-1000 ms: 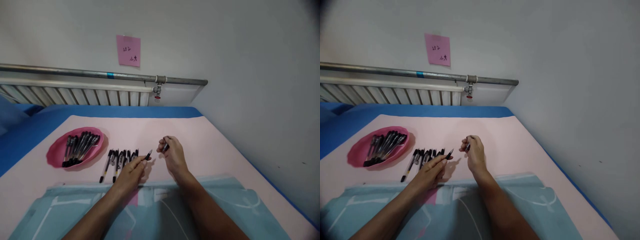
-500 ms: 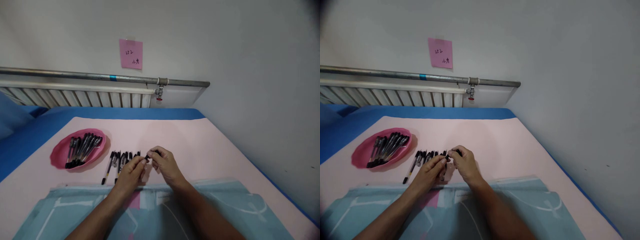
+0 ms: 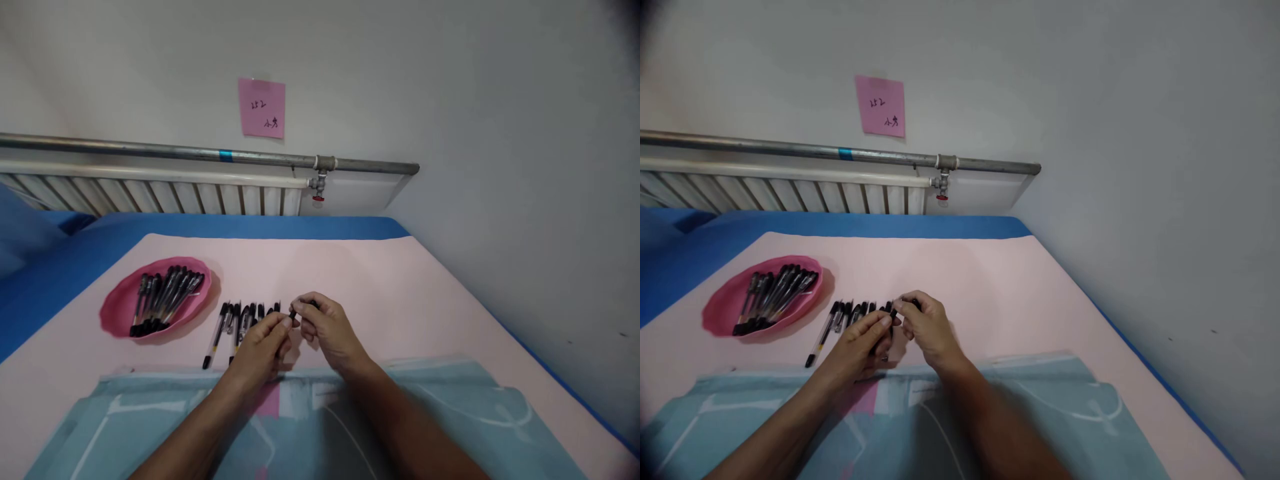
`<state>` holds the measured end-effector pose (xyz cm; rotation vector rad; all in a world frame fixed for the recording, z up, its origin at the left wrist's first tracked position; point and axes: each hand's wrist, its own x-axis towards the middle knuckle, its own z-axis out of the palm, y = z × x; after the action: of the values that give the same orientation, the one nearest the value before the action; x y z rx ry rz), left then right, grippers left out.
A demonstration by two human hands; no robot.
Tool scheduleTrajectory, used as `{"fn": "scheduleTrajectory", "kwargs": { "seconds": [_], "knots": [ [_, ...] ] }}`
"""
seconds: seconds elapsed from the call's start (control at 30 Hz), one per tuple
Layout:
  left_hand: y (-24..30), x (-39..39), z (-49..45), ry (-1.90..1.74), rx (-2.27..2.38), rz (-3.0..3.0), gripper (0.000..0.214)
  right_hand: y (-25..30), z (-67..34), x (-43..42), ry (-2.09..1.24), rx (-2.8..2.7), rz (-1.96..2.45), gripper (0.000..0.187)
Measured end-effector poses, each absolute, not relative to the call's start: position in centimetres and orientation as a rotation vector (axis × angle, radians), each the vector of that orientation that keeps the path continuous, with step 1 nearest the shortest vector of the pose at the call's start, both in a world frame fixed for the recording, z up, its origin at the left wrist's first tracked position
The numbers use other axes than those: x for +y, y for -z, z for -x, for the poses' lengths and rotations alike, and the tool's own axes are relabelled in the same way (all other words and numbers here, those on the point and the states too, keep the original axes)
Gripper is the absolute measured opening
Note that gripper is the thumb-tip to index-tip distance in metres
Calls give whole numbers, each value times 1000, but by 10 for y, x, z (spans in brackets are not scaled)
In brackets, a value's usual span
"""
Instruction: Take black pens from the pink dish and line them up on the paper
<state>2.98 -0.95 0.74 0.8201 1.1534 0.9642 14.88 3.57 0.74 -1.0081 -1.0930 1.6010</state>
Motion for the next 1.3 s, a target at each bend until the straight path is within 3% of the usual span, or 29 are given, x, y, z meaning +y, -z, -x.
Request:
{"fn": "scheduleTrajectory", "kwargs": {
  "seconds": [0.87,1.1,1.3],
  "knots": [
    [-6,-7,-28,-960,1153,-814,36,-11,-148,35,-1794,-967,924,21],
    [-2,-6,-27,-1041,1182,-979,32,-8,-146,35,-1664,-983,1016,21],
    [-6,-7,-27,-973,1156,-845,32,-9,-148,36,-1798,-971,955,20]
  ]
}}
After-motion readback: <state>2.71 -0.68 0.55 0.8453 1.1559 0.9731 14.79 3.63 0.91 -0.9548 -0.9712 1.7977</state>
